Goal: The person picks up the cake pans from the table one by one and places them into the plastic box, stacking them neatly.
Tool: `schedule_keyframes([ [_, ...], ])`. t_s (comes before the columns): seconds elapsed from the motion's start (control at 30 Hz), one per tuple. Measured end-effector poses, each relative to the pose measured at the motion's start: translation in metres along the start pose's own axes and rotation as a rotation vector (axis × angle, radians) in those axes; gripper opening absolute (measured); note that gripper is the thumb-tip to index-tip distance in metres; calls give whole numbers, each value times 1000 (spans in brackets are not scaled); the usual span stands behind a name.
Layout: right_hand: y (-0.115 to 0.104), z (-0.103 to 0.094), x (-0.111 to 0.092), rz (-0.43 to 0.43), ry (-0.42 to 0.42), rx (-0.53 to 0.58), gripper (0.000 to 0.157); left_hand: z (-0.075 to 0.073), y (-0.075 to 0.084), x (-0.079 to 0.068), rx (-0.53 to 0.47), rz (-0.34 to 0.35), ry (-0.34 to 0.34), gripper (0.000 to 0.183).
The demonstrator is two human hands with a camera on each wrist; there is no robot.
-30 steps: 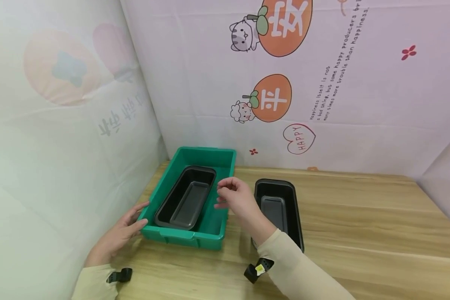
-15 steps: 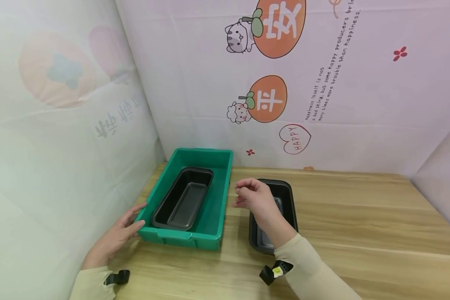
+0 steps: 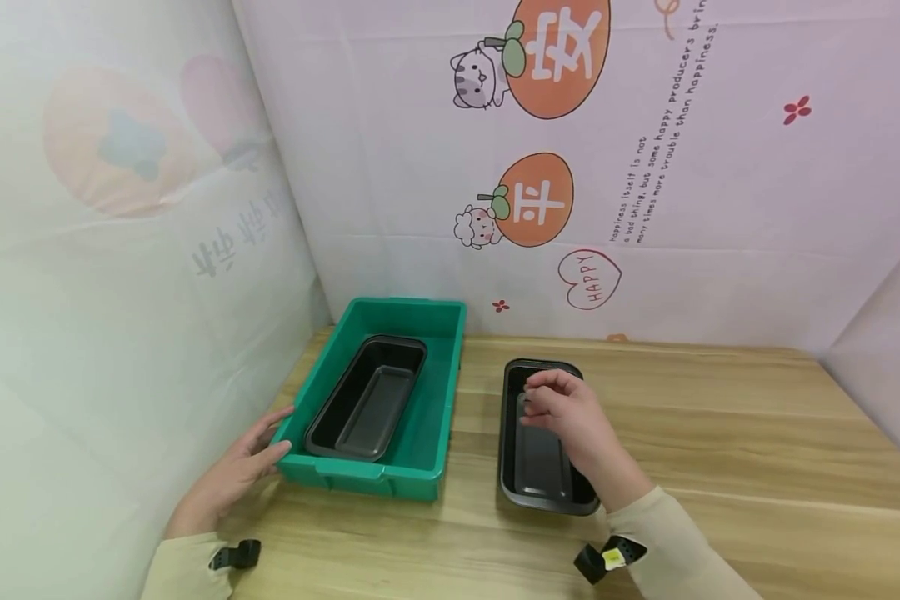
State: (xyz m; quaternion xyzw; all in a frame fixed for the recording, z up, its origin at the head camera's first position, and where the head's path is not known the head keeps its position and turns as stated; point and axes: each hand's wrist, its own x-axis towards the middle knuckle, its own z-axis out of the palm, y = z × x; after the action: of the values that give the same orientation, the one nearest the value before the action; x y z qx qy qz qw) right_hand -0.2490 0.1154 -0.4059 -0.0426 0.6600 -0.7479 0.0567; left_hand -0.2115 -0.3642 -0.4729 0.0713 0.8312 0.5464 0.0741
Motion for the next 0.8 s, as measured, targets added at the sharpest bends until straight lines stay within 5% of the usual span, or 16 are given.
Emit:
schedule_keyframes([
  [0.8, 20, -87, -13, 45, 84, -188, 24, 0, 0, 1, 3, -1, -2, 60],
])
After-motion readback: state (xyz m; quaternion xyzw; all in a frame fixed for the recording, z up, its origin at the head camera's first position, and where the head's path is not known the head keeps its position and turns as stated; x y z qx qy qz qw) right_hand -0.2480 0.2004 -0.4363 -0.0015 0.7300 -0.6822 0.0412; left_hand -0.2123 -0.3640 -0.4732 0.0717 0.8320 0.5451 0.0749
